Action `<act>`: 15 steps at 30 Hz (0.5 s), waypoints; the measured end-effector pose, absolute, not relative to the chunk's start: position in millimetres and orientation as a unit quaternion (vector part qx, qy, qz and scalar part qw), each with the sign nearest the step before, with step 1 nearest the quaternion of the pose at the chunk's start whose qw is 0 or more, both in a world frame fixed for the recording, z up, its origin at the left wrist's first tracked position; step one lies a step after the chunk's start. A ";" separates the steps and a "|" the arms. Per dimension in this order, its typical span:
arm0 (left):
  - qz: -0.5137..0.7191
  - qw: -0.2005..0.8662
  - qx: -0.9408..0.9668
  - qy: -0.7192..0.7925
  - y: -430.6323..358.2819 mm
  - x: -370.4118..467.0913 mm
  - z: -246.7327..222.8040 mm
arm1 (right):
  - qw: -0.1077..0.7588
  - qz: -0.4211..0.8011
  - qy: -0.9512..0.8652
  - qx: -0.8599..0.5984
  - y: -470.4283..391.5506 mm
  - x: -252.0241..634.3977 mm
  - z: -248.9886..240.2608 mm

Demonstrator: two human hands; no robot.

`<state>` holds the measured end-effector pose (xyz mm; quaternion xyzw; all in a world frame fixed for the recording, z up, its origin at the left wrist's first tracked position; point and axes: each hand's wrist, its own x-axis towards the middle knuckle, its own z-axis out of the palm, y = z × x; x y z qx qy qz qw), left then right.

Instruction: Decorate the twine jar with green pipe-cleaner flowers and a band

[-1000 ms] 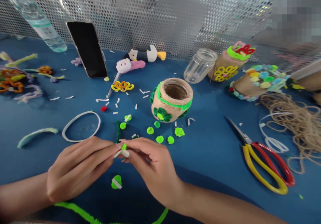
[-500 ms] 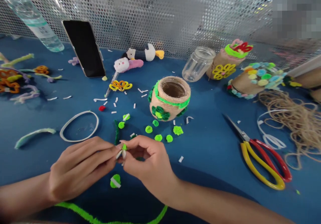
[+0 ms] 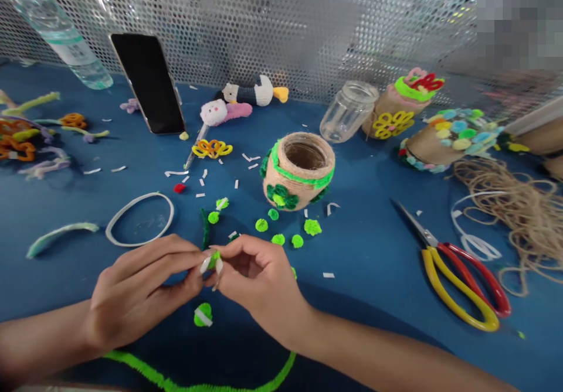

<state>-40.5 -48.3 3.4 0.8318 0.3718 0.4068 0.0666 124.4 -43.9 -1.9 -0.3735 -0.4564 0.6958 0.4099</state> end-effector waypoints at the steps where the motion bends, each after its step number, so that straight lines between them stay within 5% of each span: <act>1: 0.411 0.068 0.829 0.373 -48.0 -40.8 3.0 | 0.409 0.703 -0.453 -0.366 -43.3 124.9 -1.2; 15: 0.411 0.083 0.823 0.383 -48.9 -41.7 -0.5 | 0.381 0.734 -0.412 -0.384 -38.9 124.9 -1.0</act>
